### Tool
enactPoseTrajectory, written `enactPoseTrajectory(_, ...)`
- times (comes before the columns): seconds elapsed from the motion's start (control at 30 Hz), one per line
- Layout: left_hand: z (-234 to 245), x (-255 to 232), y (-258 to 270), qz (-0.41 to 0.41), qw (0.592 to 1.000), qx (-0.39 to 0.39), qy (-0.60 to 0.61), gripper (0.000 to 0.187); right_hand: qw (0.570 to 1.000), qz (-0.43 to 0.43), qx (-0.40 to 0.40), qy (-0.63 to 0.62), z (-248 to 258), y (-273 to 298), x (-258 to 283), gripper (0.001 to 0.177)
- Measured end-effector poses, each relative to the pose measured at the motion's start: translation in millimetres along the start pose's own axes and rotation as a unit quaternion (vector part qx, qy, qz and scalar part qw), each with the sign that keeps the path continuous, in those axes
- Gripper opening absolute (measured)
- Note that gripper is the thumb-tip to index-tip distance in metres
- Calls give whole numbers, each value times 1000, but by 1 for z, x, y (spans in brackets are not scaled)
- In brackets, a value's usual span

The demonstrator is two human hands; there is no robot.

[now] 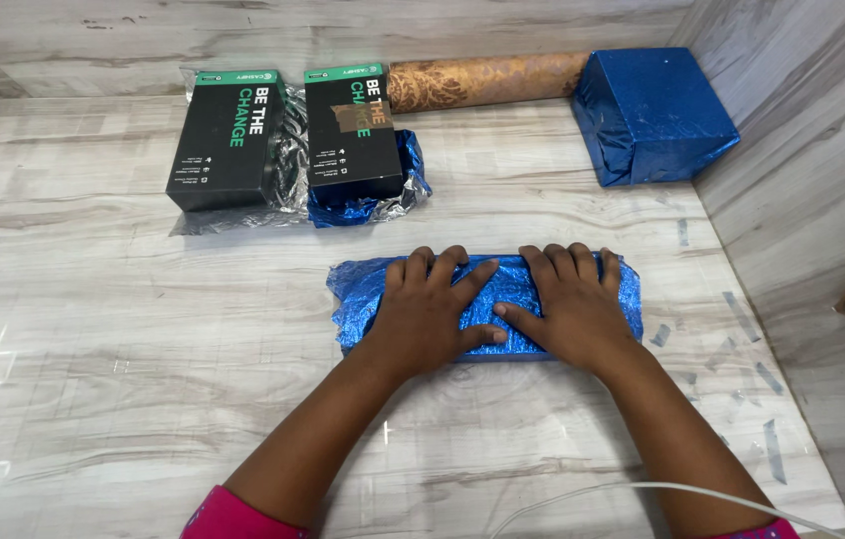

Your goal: The person wraps two rectangular boxes with blue metallic wrapping paper. They fold the paper around each box, smooth the edges, and secure the folds with clear tape. One box is fully wrapped and set aside; the second is wrapped similarly.

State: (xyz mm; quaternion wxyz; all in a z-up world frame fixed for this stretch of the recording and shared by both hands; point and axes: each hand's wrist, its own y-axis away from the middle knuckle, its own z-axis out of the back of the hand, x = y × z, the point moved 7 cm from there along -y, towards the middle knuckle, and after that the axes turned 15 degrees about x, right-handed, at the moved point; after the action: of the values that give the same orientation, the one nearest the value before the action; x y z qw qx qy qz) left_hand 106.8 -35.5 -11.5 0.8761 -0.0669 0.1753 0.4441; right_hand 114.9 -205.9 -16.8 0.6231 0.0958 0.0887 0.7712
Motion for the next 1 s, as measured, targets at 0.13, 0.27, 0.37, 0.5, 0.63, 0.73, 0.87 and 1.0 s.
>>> enactPoseTrajectory(0.13, 13, 12, -11, 39, 996, -71, -36, 90, 999, 25, -28, -27, 6, -7, -4, 78)
enactPoseTrajectory(0.27, 14, 30, -22, 85, 996, -25, 24, 77, 996, 31, -38, -76, 9, -15, -11, 67)
enactPoseTrajectory(0.37, 18, 39, -29, 92, 994, -21, 52, 67, 994, 20, -29, -102, 10, -25, -16, 61)
enactPoseTrajectory(0.5, 22, 45, -38, 91, 992, -15, 86, 56, 989, 21, -21, -147, 15, -34, -20, 52)
enactPoseTrajectory(0.63, 23, 56, -42, 129, 979, 10, 157, 52, 983, 4, -1, -185, 15, -38, -25, 50)
enactPoseTrajectory(0.73, 20, 61, -42, 166, 968, 29, 185, 55, 988, 2, -19, -154, 15, -35, -25, 51)
enactPoseTrajectory(0.87, 21, 64, -41, 173, 970, 30, 170, 59, 995, 50, -72, -56, 21, -28, -13, 54)
enactPoseTrajectory(1.0, 21, 62, -44, 162, 976, 16, 143, 59, 996, 37, -46, -62, 23, -29, -12, 59)
